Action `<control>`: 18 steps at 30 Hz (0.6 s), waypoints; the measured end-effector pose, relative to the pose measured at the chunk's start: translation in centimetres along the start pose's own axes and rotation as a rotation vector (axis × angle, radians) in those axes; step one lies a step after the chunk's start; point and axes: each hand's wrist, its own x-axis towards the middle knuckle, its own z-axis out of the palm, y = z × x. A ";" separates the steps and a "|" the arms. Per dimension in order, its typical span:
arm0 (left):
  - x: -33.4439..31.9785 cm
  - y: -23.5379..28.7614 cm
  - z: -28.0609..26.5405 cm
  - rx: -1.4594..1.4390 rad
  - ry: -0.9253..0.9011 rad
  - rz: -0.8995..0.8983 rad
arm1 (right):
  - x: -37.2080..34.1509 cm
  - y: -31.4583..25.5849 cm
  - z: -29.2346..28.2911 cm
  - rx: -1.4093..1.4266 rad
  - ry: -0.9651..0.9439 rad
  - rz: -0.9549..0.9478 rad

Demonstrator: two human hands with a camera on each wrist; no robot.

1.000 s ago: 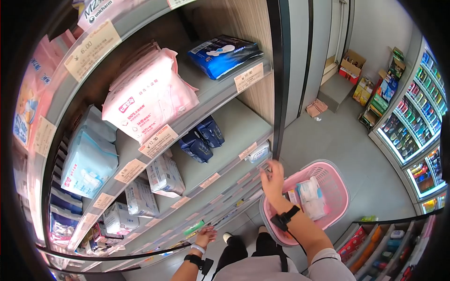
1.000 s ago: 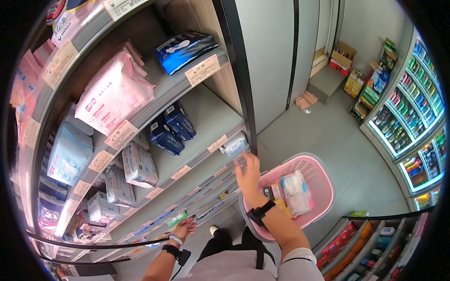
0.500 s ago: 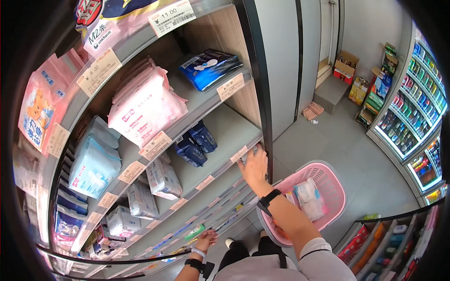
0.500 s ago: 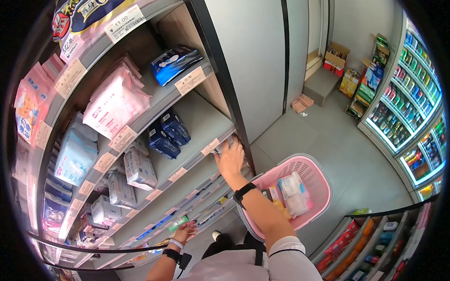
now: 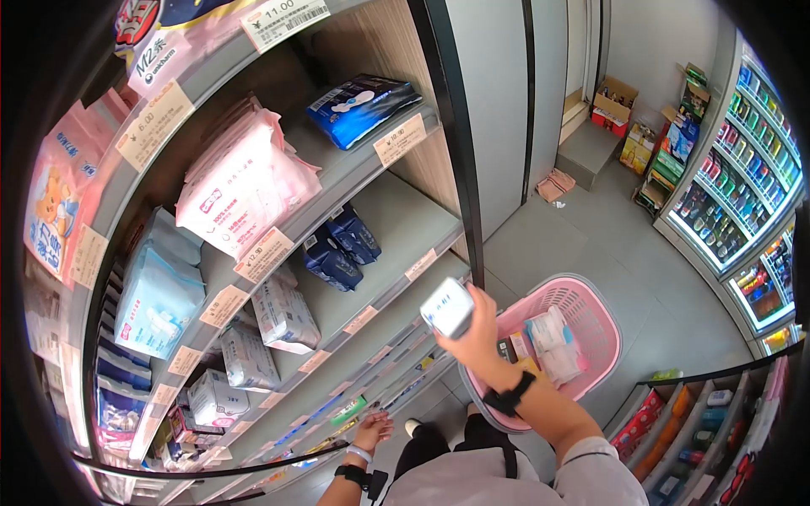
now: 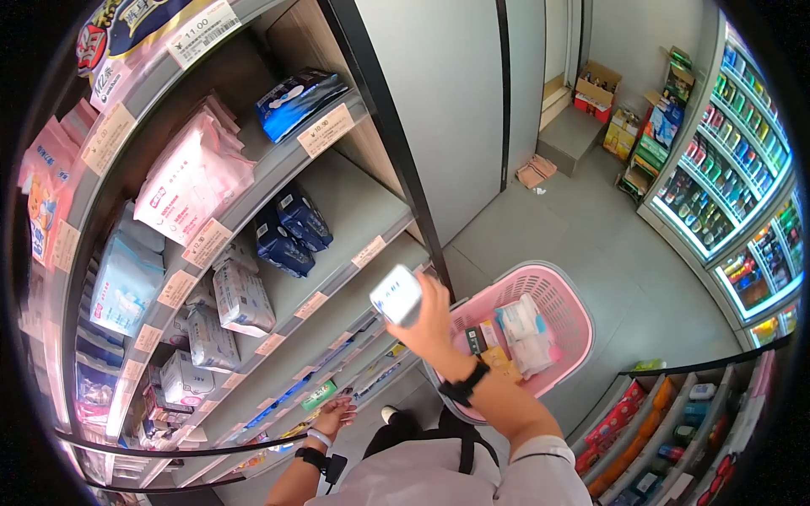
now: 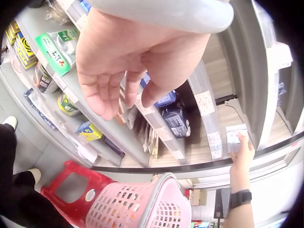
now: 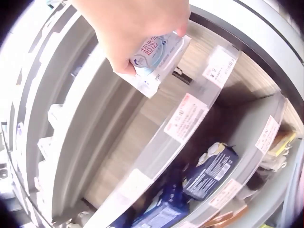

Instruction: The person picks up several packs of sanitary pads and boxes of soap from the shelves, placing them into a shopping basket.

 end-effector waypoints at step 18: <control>-1.5 -1.6 -0.2 -0.032 0.027 -0.087 | -2.2 9.2 5.9 -0.067 -0.072 0.413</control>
